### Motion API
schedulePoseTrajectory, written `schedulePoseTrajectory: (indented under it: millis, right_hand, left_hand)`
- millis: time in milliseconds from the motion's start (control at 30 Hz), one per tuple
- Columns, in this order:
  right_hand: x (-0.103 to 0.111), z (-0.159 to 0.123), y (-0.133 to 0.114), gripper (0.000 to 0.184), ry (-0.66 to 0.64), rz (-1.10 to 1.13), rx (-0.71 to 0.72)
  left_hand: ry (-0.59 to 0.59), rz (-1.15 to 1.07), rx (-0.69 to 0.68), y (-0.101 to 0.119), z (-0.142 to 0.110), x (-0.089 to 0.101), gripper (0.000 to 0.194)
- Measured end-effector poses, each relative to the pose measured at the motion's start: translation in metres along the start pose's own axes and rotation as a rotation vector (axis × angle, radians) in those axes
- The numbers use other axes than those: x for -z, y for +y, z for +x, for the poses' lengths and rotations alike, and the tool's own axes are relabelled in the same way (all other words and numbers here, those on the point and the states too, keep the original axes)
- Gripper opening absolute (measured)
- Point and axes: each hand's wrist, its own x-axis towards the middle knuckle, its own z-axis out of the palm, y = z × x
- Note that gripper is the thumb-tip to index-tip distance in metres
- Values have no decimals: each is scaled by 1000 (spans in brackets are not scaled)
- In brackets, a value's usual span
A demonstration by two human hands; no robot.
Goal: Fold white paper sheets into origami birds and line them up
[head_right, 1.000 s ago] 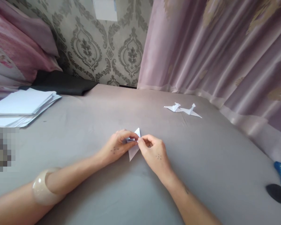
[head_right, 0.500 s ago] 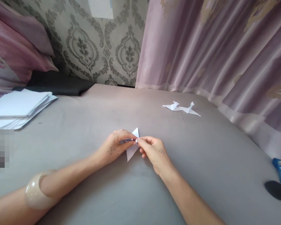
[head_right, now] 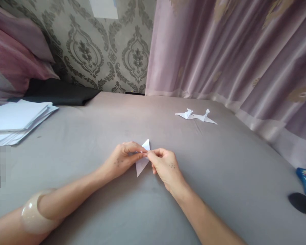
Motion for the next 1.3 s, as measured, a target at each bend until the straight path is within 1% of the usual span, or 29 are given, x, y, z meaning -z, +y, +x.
schedulePoseTrajectory:
  millis: [100, 233, 367, 467, 600, 667, 733, 800, 867, 933, 967, 1100, 1300]
  right_hand:
    - [1, 0, 0, 21, -7, 16, 4]
    - [4, 1, 1, 26, -59, 74, -32]
    - [5, 2, 4, 28, -105, 125, -57]
    - [6, 2, 5, 28, -136, 102, -62]
    - [8, 1, 5, 28, -152, 11, -26]
    - [9, -1, 5, 28, -124, -92, 37]
    - [10, -4, 6, 25, -59, -221, 125]
    - [9, -6, 8, 18, 44, -345, 255]
    - [8, -8, 10, 12, 137, -451, 422]
    - [7, -10, 13, 10, 183, -542, 565]
    - [6, -10, 14, 9, 189, -579, 614]
    - [3, -10, 18, 11, 216, -665, 717]
    - [1, -10, 18, 14, 260, -734, 779]
  left_hand:
    - [-5, -19, -8, 0, 1, 0, 12]
    - [-4, -15, -53, -2, 1, 0, 13]
    - [2, 0, -94, -4, 2, -1, 14]
    - [-8, -2, -114, -2, 2, 0, 15]
    - [-30, -10, -87, 0, 2, 0, 16]
    - [-40, -18, -70, 0, 2, 0, 16]
    - [-42, -27, -56, 1, 2, 0, 15]
    - [-35, -38, -43, 0, 1, 0, 14]
    - [-30, -51, -34, 1, 1, 0, 13]
    - [-32, -59, -28, 1, 1, 0, 13]
    - [-36, -63, -27, 0, 1, -1, 13]
    - [-39, -62, -37, -1, 1, -1, 14]
    - [-23, 53, -73, 2, 0, -1, 13]
